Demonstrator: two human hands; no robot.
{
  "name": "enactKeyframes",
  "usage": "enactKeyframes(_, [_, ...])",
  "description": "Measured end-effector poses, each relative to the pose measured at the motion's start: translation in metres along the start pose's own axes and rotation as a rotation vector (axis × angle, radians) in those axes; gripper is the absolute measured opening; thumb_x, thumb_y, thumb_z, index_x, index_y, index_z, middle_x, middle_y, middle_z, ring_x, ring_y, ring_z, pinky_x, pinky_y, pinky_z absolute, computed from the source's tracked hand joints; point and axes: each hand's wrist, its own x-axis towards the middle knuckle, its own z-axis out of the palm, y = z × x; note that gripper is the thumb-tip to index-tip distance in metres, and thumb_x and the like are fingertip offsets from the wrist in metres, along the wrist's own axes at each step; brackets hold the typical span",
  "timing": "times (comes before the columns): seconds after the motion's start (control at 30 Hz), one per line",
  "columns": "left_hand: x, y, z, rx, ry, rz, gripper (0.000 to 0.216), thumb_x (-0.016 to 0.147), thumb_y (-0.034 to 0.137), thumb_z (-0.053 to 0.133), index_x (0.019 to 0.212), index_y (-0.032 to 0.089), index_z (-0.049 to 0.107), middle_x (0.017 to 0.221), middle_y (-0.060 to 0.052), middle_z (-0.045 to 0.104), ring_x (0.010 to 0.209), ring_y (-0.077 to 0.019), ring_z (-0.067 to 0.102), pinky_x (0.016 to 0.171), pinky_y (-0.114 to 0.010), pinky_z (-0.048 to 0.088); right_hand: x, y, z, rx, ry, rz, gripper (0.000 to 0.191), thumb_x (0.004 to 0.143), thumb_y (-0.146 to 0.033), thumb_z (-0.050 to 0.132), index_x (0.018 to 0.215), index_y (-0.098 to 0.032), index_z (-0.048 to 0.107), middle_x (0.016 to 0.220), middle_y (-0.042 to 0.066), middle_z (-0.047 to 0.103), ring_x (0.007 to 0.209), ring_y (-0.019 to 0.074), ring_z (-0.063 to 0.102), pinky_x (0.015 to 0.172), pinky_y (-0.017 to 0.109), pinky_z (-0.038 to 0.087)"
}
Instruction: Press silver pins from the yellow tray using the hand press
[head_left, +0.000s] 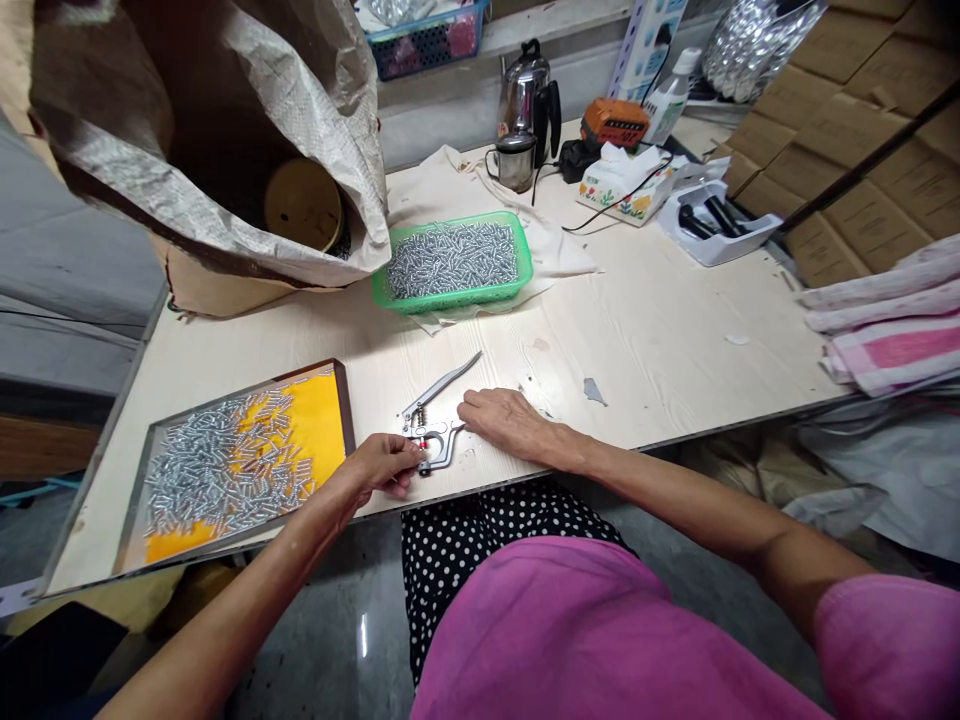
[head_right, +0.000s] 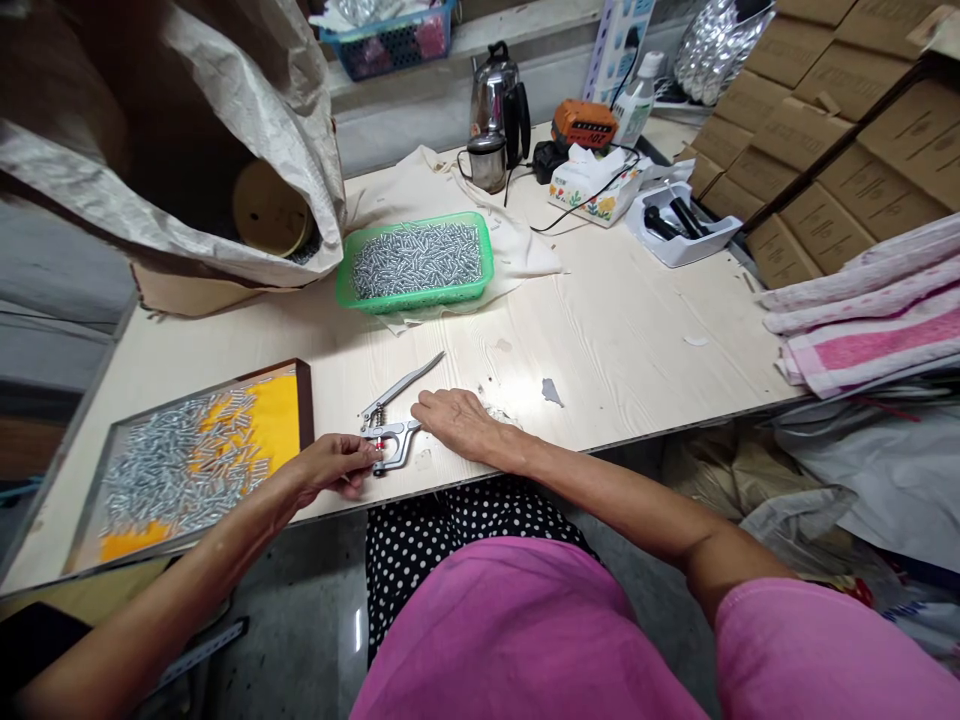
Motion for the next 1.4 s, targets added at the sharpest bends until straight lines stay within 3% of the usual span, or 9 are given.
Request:
enactKeyframes(0.2, [0.001, -0.003, 0.003, 0.023, 0.012, 0.015, 0.051, 0.049, 0.057, 0.087, 0.057, 0.017, 0.056, 0.046, 0.005, 0.052, 0.042, -0.0086, 0.047, 0.048, -0.024, 0.046, 0.024, 0.019, -0.016, -0.004, 0.079, 0.014, 0.020, 0.100, -0.024, 0.048, 0.116, -0.019, 0.060, 0.127, 0.011, 0.055, 0.095, 0.0201, 0.052, 0.071, 0.031, 0.036])
enactKeyframes(0.4, [-0.001, -0.003, 0.006, 0.006, 0.035, 0.030, 0.051, 0.047, 0.057, 0.088, 0.052, 0.017, 0.056, 0.043, 0.004, 0.051, 0.041, -0.0091, 0.045, 0.046, -0.024, 0.043, 0.045, 0.029, -0.026, -0.109, 0.020, -0.038, 0.019, 0.097, -0.031, 0.056, 0.107, -0.017, 0.066, 0.110, 0.012, 0.066, 0.107, 0.0284, 0.047, 0.088, 0.041, 0.035])
enactKeyframes(0.53, [-0.002, -0.003, 0.007, 0.005, 0.064, 0.006, 0.048, 0.047, 0.055, 0.088, 0.054, 0.017, 0.059, 0.042, 0.005, 0.051, 0.041, -0.0089, 0.044, 0.047, -0.025, 0.044, 0.031, 0.037, -0.021, -0.041, 0.004, -0.145, 0.068, 0.083, -0.062, 0.068, 0.131, -0.016, 0.057, 0.132, 0.016, 0.059, 0.124, 0.0355, 0.041, 0.102, 0.053, 0.030])
enactKeyframes(0.67, [-0.001, -0.004, 0.007, 0.003, 0.062, 0.007, 0.049, 0.045, 0.055, 0.089, 0.054, 0.017, 0.059, 0.041, 0.004, 0.051, 0.040, -0.0091, 0.044, 0.046, -0.025, 0.043, 0.017, 0.040, -0.015, 0.013, -0.014, -0.134, 0.094, 0.074, -0.061, 0.076, 0.146, -0.013, 0.042, 0.150, 0.022, 0.043, 0.136, 0.0385, 0.036, 0.110, 0.059, 0.027])
enactKeyframes(0.87, [0.000, -0.007, 0.007, -0.002, 0.064, 0.021, 0.053, 0.043, 0.062, 0.087, 0.053, 0.018, 0.058, 0.040, 0.004, 0.051, 0.039, -0.0095, 0.042, 0.045, -0.024, 0.037, 0.018, 0.030, -0.021, -0.012, -0.012, -0.120, 0.089, 0.073, -0.048, 0.084, 0.142, -0.007, 0.044, 0.129, 0.020, 0.057, 0.120, 0.0333, 0.048, 0.109, 0.054, 0.031])
enactKeyframes(1.0, [-0.007, -0.011, 0.006, 0.092, 0.138, 0.020, 0.047, 0.059, 0.062, 0.080, 0.060, 0.018, 0.064, 0.043, 0.004, 0.051, 0.043, -0.0125, 0.046, 0.049, -0.026, 0.038, 0.016, 0.023, -0.028, -0.037, -0.026, -0.087, 0.060, 0.079, -0.044, 0.081, 0.123, -0.011, 0.057, 0.119, 0.016, 0.059, 0.106, 0.0285, 0.049, 0.092, 0.043, 0.043])
enactKeyframes(1.17, [-0.017, -0.011, 0.016, 0.575, 0.604, 0.458, 0.032, 0.088, 0.045, 0.061, 0.078, 0.017, 0.072, 0.077, -0.006, 0.067, 0.071, -0.0200, 0.061, 0.068, -0.031, 0.046, 0.011, 0.015, -0.030, -0.043, -0.039, -0.059, 0.031, 0.086, -0.034, 0.075, 0.104, -0.013, 0.062, 0.108, 0.013, 0.060, 0.100, 0.0255, 0.048, 0.081, 0.037, 0.042])
enactKeyframes(1.3, [-0.001, 0.003, 0.035, 0.831, 0.586, 0.816, 0.036, 0.087, 0.037, 0.068, 0.116, 0.016, 0.067, 0.122, -0.014, 0.065, 0.111, -0.0291, 0.057, 0.095, -0.041, 0.048, 0.012, 0.015, -0.026, -0.040, -0.032, -0.040, 0.036, 0.085, -0.035, 0.076, 0.108, -0.012, 0.062, 0.111, 0.013, 0.060, 0.103, 0.0260, 0.049, 0.084, 0.037, 0.044])
enactKeyframes(1.4, [0.016, 0.019, 0.043, 0.978, 0.516, 0.861, 0.053, 0.086, 0.032, 0.069, 0.134, 0.014, 0.054, 0.135, -0.016, 0.058, 0.118, -0.0307, 0.053, 0.100, -0.045, 0.046, 0.011, 0.020, -0.025, -0.020, -0.037, -0.059, 0.052, 0.080, -0.044, 0.079, 0.115, -0.011, 0.059, 0.113, 0.014, 0.058, 0.104, 0.0272, 0.050, 0.085, 0.039, 0.045])
